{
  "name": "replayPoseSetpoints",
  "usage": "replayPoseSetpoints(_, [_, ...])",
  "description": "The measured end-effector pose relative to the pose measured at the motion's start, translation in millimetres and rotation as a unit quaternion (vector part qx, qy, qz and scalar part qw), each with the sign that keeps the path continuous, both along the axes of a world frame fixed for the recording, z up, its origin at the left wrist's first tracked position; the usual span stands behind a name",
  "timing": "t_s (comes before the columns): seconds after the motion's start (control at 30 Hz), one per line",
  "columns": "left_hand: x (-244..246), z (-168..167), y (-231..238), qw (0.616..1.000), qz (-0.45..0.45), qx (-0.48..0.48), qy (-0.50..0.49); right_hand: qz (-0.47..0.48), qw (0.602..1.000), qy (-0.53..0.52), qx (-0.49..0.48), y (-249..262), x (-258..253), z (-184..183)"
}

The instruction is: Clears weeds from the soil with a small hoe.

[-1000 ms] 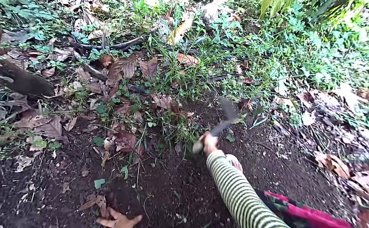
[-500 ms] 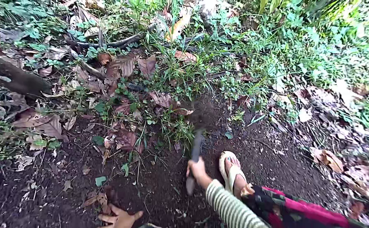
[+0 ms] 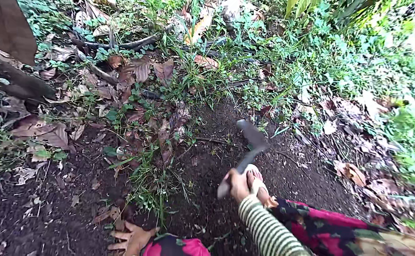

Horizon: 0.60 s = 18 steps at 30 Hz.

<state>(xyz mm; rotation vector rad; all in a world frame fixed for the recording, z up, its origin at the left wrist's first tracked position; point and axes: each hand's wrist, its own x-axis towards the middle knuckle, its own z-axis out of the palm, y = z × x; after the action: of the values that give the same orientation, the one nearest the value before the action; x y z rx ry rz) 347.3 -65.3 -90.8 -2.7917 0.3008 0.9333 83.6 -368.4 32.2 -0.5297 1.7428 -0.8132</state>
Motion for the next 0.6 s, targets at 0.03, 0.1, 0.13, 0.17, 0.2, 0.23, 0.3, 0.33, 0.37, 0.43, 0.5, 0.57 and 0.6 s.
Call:
replayPoseSetpoints(0.03, [2.4,21.4,-7.2,0.999,0.005,0.017,0.046,0.063,0.997,0.017,0.041,24.8,-5.3,-8.7])
replayPoseSetpoints(0.1, [-8.6,38.0,-11.8,0.999,0.012,-0.040,-0.015,0.117,0.989,0.021,0.094,45.1,-18.7,-8.4])
replayPoseSetpoints(0.13, [-10.9,39.9,-13.7,0.998,0.015,-0.054,-0.035,0.123,0.987,0.018,0.103,42.1,-28.4,-0.9])
replayPoseSetpoints(0.17, [-9.7,44.8,-17.3,0.999,0.018,-0.042,-0.015,0.119,0.988,0.014,0.098,32.2,-39.6,8.4])
replayPoseSetpoints(0.2, [-6.6,47.3,-21.0,0.999,0.023,-0.027,0.008,0.103,0.991,0.004,0.084,17.3,-48.2,16.6])
replayPoseSetpoints(0.23, [-3.5,49.4,-24.3,0.999,0.023,-0.013,0.023,0.072,0.995,-0.011,0.062,0.9,-53.1,21.2])
replayPoseSetpoints(0.3, [-4.0,39.7,-21.9,1.000,0.019,-0.014,0.008,-0.011,0.999,-0.034,0.015,-27.8,-49.4,23.7])
replayPoseSetpoints(0.33, [-5.0,35.9,-21.5,1.000,0.011,-0.007,-0.005,-0.042,0.998,-0.041,0.000,-35.6,-40.4,22.1])
replayPoseSetpoints(0.37, [-5.8,33.4,-20.7,1.000,0.008,0.003,-0.011,-0.051,0.998,-0.045,-0.002,-32.4,-29.9,16.6])
replayPoseSetpoints(0.43, [-5.4,31.6,-20.3,1.000,0.005,0.022,-0.016,0.019,0.999,-0.018,0.038,8.3,-12.9,-2.2])
replayPoseSetpoints(0.5, [-6.9,34.1,-24.0,0.999,0.006,0.031,-0.010,0.095,0.991,-0.004,0.098,43.9,-12.8,-10.8])
replayPoseSetpoints(0.57, [-6.8,40.1,-23.7,0.999,0.008,0.029,-0.010,0.115,0.987,0.002,0.116,42.6,-27.5,-0.8])
replayPoseSetpoints(0.6, [-7.4,43.6,-23.7,1.000,0.010,0.024,-0.003,0.115,0.987,0.002,0.109,31.0,-37.8,8.2])
